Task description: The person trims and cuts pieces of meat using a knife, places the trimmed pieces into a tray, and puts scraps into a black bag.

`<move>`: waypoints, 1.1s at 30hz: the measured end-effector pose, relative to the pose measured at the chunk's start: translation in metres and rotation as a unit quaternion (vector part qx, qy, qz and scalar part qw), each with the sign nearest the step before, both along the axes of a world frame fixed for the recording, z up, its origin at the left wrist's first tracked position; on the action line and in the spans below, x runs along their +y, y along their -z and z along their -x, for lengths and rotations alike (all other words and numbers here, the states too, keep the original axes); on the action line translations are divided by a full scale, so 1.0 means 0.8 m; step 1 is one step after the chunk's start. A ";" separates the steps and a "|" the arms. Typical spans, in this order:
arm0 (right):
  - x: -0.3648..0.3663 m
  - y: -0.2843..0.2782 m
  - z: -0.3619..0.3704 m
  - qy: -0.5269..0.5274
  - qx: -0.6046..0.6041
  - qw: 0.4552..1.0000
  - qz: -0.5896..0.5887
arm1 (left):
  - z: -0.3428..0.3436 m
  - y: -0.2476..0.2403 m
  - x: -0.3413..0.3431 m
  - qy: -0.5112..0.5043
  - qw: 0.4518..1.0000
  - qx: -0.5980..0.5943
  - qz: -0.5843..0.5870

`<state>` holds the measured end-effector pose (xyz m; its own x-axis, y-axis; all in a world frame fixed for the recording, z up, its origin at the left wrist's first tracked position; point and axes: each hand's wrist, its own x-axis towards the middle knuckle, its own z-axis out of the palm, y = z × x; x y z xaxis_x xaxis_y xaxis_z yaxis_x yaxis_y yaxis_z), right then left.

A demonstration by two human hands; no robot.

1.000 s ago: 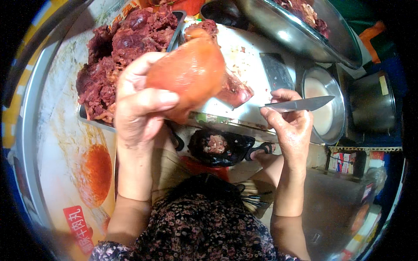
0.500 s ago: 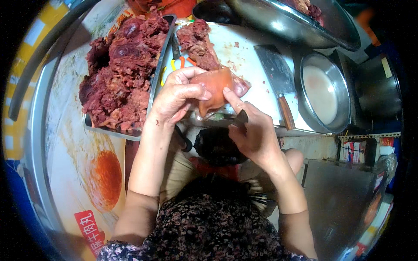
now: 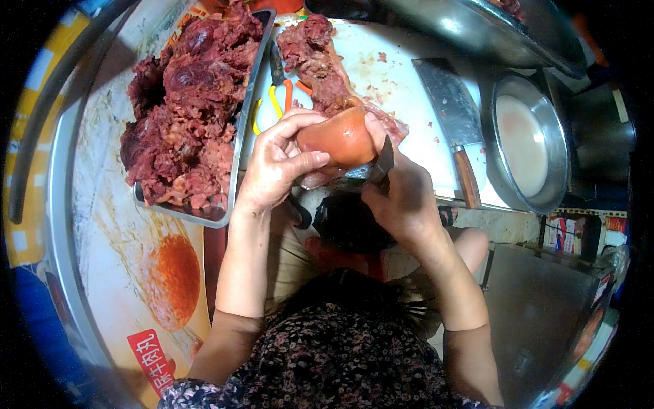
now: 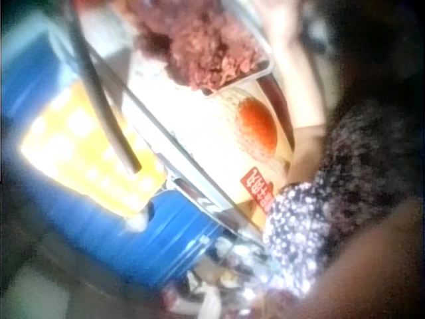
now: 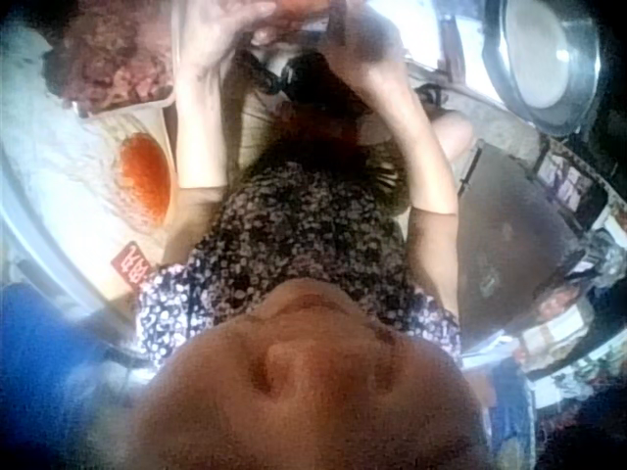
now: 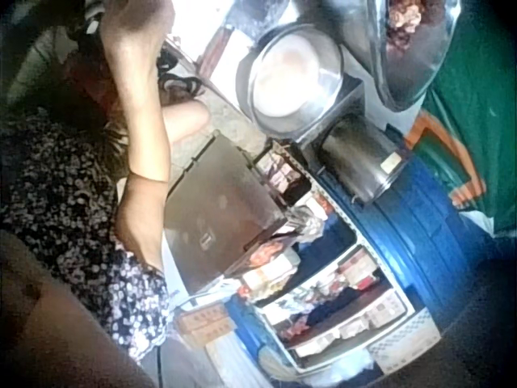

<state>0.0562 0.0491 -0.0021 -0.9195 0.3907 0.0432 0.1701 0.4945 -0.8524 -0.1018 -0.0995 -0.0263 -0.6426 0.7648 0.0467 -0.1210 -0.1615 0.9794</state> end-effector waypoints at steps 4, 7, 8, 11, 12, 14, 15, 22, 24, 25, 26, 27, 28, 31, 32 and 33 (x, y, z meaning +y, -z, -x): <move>0.001 0.001 0.003 -0.018 0.016 1.000 -0.005 | -0.004 0.006 -0.002 -0.014 0.999 0.031 0.002; 0.003 -0.002 0.004 -0.027 0.009 1.000 -0.008 | -0.009 0.004 0.001 -0.027 0.999 0.038 0.001; 0.003 -0.004 0.003 -0.029 0.004 1.000 -0.010 | -0.011 0.003 0.003 -0.032 0.999 0.023 -0.006; -0.001 -0.009 -0.004 -0.015 0.026 0.999 0.026 | -0.013 -0.001 0.003 -0.032 0.999 -0.017 -0.001; -0.003 -0.008 -0.007 -0.001 0.055 0.996 0.071 | -0.013 -0.002 0.002 -0.029 0.999 -0.030 0.004; 0.002 -0.006 -0.009 0.021 0.079 0.992 0.098 | -0.010 0.003 0.000 -0.027 0.999 0.023 0.001; 0.013 -0.008 -0.010 0.030 0.074 0.994 0.080 | -0.009 0.005 -0.001 -0.025 0.998 0.049 0.000; 0.032 -0.037 0.031 0.125 0.109 0.958 0.234 | -0.012 0.004 0.003 -0.024 0.996 0.080 0.010; 0.032 -0.027 0.039 0.119 0.101 0.964 0.217 | -0.008 0.010 0.002 -0.016 0.995 0.095 0.020; 0.029 -0.028 0.041 0.117 0.100 0.962 0.225 | -0.006 0.014 0.001 -0.016 0.994 0.105 0.000; 0.026 -0.031 0.042 0.116 0.099 0.960 0.233 | -0.005 0.020 0.001 -0.016 0.993 0.115 -0.019; 0.023 -0.033 0.043 0.115 0.098 0.959 0.241 | -0.003 0.023 0.001 -0.016 0.991 0.126 -0.038; 0.023 -0.031 0.045 0.115 0.101 0.960 0.236 | -0.002 0.022 0.001 -0.014 0.987 0.155 -0.027; 0.024 -0.024 0.047 0.114 0.105 0.963 0.219 | 0.003 0.020 0.001 -0.010 0.974 0.225 -0.007; 0.024 -0.022 0.047 0.113 0.103 0.965 0.213 | 0.005 0.022 0.000 -0.012 0.972 0.236 -0.009; 0.024 -0.022 0.048 0.112 0.101 0.967 0.207 | 0.005 0.023 -0.001 -0.014 0.969 0.248 -0.012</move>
<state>0.0182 0.0682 0.0151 -0.7993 0.6008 0.0110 0.0421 0.0742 -0.9964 -0.1062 -0.0999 -0.0448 -0.5568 0.7424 0.3726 0.3687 -0.1811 0.9117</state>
